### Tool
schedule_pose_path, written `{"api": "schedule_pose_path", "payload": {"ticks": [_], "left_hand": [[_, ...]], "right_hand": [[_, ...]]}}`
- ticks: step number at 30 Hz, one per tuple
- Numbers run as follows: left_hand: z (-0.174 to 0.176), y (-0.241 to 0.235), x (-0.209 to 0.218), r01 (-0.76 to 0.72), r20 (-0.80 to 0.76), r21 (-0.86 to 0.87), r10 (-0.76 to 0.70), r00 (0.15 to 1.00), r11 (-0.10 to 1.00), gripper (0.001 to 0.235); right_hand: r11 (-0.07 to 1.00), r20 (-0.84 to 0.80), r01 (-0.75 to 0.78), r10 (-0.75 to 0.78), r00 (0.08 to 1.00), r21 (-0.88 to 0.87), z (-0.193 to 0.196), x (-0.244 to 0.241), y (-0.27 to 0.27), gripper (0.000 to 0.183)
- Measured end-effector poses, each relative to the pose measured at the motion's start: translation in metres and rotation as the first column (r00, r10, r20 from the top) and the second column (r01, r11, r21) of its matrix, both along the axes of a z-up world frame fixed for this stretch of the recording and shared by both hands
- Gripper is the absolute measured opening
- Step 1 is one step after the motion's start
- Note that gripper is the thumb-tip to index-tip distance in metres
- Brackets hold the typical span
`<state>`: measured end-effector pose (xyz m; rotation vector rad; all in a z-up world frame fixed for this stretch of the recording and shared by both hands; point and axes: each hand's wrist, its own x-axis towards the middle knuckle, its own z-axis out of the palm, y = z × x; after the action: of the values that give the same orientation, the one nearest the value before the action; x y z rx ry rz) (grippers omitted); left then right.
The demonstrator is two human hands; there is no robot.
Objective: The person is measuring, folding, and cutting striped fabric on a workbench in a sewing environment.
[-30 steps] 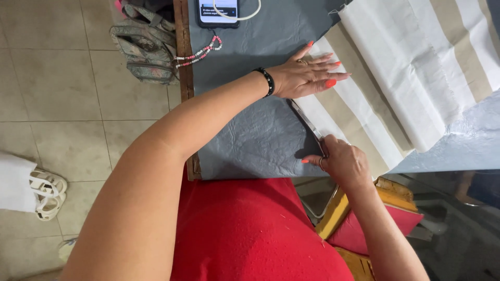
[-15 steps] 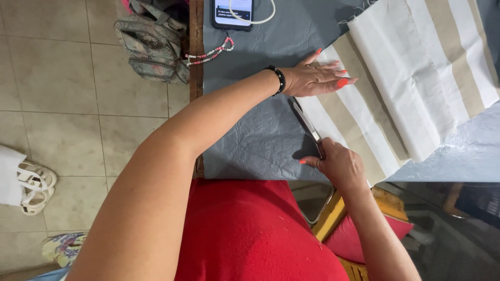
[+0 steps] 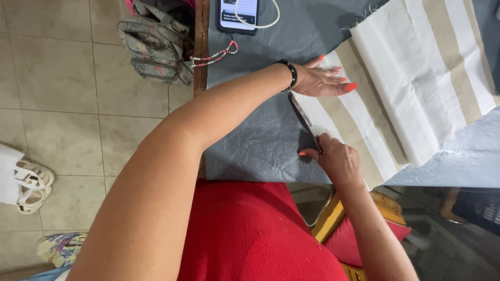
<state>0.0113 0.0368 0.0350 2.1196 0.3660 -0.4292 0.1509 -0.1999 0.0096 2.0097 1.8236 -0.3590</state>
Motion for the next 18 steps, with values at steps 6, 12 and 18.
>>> {"api": "schedule_pose_path", "payload": {"ticks": [6,12,18], "left_hand": [[0.022,0.003,0.001,0.005,-0.084,-0.087,-0.012,0.996,0.996,0.111],[0.032,0.001,-0.004,-0.016,-0.092,-0.138,0.003,0.996,0.990,0.109],[0.017,0.005,-0.001,-0.036,-0.089,-0.171,0.021,0.996,0.985,0.114]], "right_hand": [[1.000,-0.050,0.008,-0.008,0.999,0.009,0.011,-0.014,0.024,0.075],[1.000,-0.071,0.023,-0.021,0.997,0.016,0.007,-0.022,0.036,0.077],[0.995,-0.029,-0.061,0.064,0.998,0.078,-0.007,-0.021,0.027,0.067]]}}
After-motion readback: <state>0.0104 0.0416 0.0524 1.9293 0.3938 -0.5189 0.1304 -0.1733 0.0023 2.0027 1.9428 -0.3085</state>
